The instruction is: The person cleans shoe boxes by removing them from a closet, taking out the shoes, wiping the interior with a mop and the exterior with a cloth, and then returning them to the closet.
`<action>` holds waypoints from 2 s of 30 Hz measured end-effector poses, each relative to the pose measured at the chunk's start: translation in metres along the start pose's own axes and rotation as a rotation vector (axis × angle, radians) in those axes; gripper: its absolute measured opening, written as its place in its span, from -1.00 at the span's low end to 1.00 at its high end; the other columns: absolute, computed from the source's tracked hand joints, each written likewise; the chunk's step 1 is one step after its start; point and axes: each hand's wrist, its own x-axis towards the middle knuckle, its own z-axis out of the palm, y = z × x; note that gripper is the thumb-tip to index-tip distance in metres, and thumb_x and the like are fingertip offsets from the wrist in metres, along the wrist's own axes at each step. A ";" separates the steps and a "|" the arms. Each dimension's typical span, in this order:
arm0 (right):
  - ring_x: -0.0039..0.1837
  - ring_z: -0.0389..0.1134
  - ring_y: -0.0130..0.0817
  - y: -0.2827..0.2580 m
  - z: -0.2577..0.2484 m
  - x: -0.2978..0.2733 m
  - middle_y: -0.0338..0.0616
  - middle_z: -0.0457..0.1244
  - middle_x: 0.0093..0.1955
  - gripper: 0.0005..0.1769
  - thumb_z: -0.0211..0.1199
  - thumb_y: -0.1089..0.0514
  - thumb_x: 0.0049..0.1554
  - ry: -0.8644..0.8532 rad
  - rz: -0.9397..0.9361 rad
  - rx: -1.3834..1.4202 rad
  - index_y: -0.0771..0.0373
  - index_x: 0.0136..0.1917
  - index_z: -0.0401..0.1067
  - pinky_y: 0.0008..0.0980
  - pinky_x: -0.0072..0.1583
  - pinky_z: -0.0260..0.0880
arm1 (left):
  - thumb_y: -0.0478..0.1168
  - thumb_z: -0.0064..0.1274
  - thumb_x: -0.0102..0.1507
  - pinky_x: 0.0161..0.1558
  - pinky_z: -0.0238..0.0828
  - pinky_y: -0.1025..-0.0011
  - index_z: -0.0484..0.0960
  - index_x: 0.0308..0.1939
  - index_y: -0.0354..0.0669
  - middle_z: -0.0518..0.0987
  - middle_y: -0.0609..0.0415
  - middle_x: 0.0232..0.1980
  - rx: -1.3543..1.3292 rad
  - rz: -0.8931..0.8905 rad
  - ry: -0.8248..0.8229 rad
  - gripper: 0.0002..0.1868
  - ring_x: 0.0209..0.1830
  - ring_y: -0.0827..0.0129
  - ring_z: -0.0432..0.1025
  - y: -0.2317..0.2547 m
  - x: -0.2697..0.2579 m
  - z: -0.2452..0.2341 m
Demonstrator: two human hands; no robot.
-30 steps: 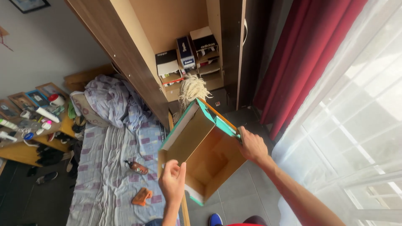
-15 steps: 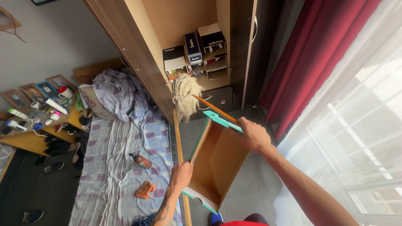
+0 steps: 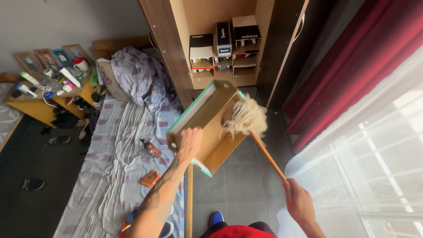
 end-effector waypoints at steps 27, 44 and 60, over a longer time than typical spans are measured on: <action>-0.01 0.45 0.32 -0.073 -0.066 0.037 0.28 0.39 -0.18 -0.61 -0.10 -0.08 0.33 -0.054 -0.124 -0.153 0.19 0.07 0.43 0.20 0.06 0.47 | -0.33 -0.10 0.29 -0.17 0.61 0.14 0.56 0.05 -0.39 0.68 -0.08 -0.25 0.016 0.059 0.082 -0.71 -0.22 0.07 0.65 0.036 0.030 -0.003; -0.14 0.51 0.14 -0.083 -0.037 0.027 0.07 0.38 -0.25 -0.59 -0.25 -0.05 0.39 0.020 -0.168 -0.181 0.12 0.04 0.40 0.00 -0.06 0.55 | -0.36 -0.21 0.31 -0.14 0.60 0.08 0.54 0.05 -0.39 0.70 -0.12 -0.23 -0.074 0.004 -0.006 -0.70 -0.22 0.01 0.65 0.050 0.011 0.001; -0.26 0.29 -0.01 -0.046 -0.042 -0.001 -0.22 0.29 -0.30 -0.51 -0.18 -0.34 0.33 -0.344 -0.111 -0.524 0.04 -0.12 0.26 -0.03 -0.24 0.21 | -0.37 -0.14 0.28 -0.37 0.55 0.15 0.56 0.11 -0.41 0.70 -0.06 -0.32 0.093 -0.040 0.159 -0.66 -0.32 0.04 0.62 0.023 0.016 0.010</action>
